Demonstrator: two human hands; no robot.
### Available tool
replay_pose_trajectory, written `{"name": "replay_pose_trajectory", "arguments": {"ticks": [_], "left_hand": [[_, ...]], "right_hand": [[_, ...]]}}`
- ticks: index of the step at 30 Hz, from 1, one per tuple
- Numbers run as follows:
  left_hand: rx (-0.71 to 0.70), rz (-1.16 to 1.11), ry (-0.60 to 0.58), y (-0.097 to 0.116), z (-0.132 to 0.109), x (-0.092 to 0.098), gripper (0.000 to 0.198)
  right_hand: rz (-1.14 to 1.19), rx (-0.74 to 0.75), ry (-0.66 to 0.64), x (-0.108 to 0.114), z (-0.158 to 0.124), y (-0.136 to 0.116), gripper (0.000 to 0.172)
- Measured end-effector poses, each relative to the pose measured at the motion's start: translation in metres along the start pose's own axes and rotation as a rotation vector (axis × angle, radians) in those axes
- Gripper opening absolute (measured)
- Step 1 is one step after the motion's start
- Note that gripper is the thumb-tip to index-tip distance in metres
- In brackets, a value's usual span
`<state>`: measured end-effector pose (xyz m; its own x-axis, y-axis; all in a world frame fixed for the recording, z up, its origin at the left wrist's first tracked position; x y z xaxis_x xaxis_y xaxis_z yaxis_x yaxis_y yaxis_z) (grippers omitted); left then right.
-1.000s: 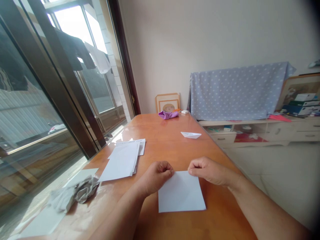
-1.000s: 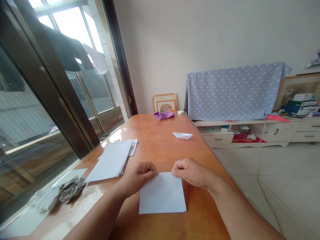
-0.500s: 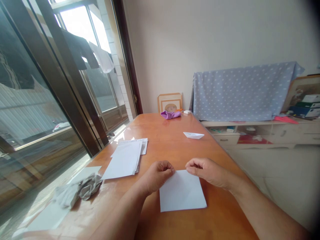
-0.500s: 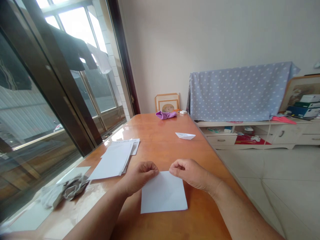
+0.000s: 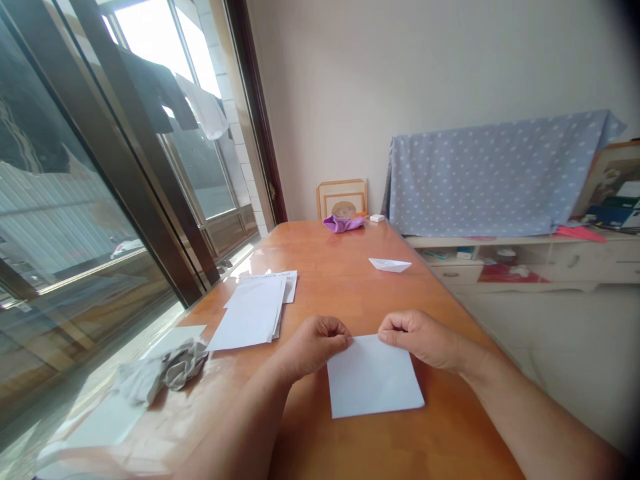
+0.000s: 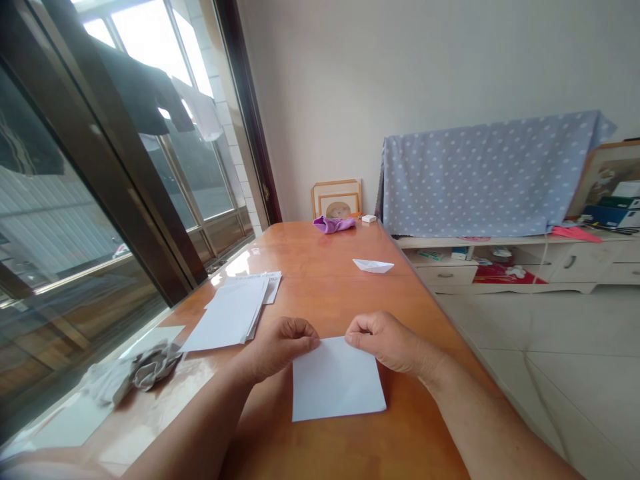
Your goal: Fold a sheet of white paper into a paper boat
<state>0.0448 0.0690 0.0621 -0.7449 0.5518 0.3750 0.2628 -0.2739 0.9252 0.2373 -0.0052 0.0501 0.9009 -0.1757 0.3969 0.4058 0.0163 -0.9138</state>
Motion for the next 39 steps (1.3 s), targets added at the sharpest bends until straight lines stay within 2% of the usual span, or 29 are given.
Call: {"name": "replay_pose_trajectory", "arguments": {"ticks": [9, 13, 16, 19, 25, 29, 31, 33, 36, 39], "left_hand": [[0.023, -0.046, 0.061, -0.001, 0.003, 0.024, 0.014], [0.070, -0.067, 0.174, -0.003, 0.006, 0.042, 0.015], [0.072, -0.107, 0.284, -0.002, 0.007, 0.052, 0.019], [0.037, -0.151, 0.285, 0.001, 0.008, 0.046, 0.021], [0.074, -0.234, 0.025, 0.004, 0.003, 0.009, 0.043], [0.145, -0.283, -0.140, 0.002, -0.006, -0.012, 0.036], [0.189, -0.301, -0.182, -0.002, -0.008, -0.018, 0.032], [0.232, -0.311, -0.141, -0.006, -0.007, -0.017, 0.030], [0.249, -0.373, 0.016, -0.011, 0.000, -0.008, 0.026], [0.239, -0.458, 0.164, -0.015, 0.006, 0.002, 0.021]], "right_hand": [[0.051, -0.025, 0.002, 0.017, -0.001, 0.000, 0.029], [0.019, -0.021, 0.045, 0.027, 0.001, 0.001, 0.030], [0.047, -0.050, 0.027, 0.029, -0.001, -0.001, 0.030], [0.125, -0.090, -0.042, 0.023, -0.005, -0.004, 0.026], [0.251, -0.179, -0.142, 0.004, -0.008, -0.002, 0.021], [0.222, -0.187, -0.156, -0.006, -0.008, -0.001, 0.023], [0.225, -0.175, -0.133, -0.009, -0.008, -0.003, 0.026], [0.290, -0.181, -0.088, -0.009, -0.007, -0.004, 0.031], [0.428, -0.201, 0.014, -0.006, -0.002, -0.001, 0.042], [0.387, -0.165, 0.200, 0.006, 0.008, 0.008, 0.046]]}}
Point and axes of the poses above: each hand's wrist, its own z-axis towards the middle knuckle, its own x-axis out of the back of the hand, y = z × x, the point moved 6 cm from there along z, towards the middle knuckle, and after that the axes turned 13 degrees about y, right-handed, at the moved point
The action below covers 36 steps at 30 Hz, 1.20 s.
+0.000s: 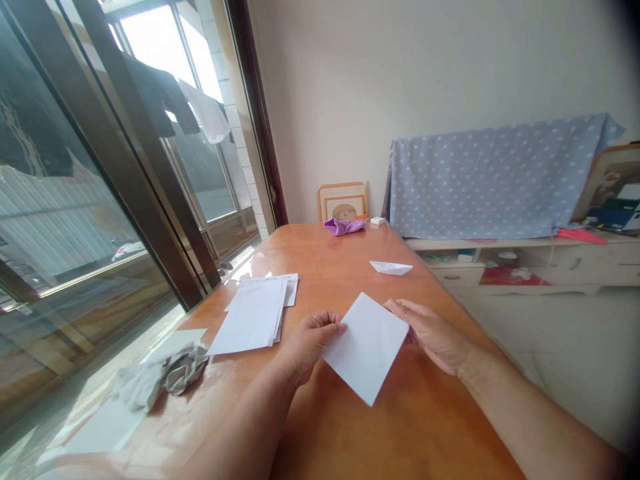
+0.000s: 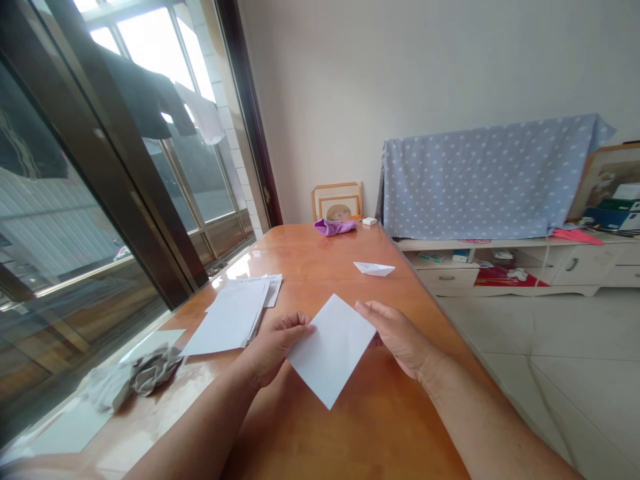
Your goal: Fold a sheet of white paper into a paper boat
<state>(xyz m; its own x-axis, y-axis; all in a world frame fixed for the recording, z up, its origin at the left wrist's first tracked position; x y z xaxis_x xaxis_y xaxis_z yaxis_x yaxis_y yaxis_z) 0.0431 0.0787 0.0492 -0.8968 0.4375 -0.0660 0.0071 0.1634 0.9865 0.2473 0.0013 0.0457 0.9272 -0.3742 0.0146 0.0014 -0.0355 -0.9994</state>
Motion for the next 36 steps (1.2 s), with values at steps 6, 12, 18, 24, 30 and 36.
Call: {"name": "replay_pose_trajectory", "arguments": {"ticks": [6, 12, 18, 24, 30, 36], "left_hand": [[0.036, -0.088, 0.167, -0.006, 0.009, 0.011, 0.025], [0.093, -0.138, 0.272, -0.015, 0.015, 0.020, 0.050], [0.110, -0.190, 0.211, -0.024, 0.020, 0.014, 0.034], [0.111, -0.139, 0.118, -0.025, 0.018, 0.002, 0.027], [0.020, 0.134, 0.083, -0.018, 0.014, 0.009, 0.016], [-0.469, 0.644, 0.187, 0.007, 0.008, 0.015, 0.030]], "right_hand": [[-0.535, 0.446, 0.371, 0.021, 0.006, -0.010, 0.040], [-0.999, 0.809, 0.114, -0.021, -0.025, -0.016, 0.074], [-1.051, 0.877, 0.038, -0.038, -0.037, -0.017, 0.071], [-1.037, 0.806, -0.044, -0.037, -0.034, -0.022, 0.056], [-0.980, 0.719, -0.125, -0.030, -0.031, -0.018, 0.055], [-0.937, 0.690, -0.139, -0.025, -0.029, -0.014, 0.054]]}}
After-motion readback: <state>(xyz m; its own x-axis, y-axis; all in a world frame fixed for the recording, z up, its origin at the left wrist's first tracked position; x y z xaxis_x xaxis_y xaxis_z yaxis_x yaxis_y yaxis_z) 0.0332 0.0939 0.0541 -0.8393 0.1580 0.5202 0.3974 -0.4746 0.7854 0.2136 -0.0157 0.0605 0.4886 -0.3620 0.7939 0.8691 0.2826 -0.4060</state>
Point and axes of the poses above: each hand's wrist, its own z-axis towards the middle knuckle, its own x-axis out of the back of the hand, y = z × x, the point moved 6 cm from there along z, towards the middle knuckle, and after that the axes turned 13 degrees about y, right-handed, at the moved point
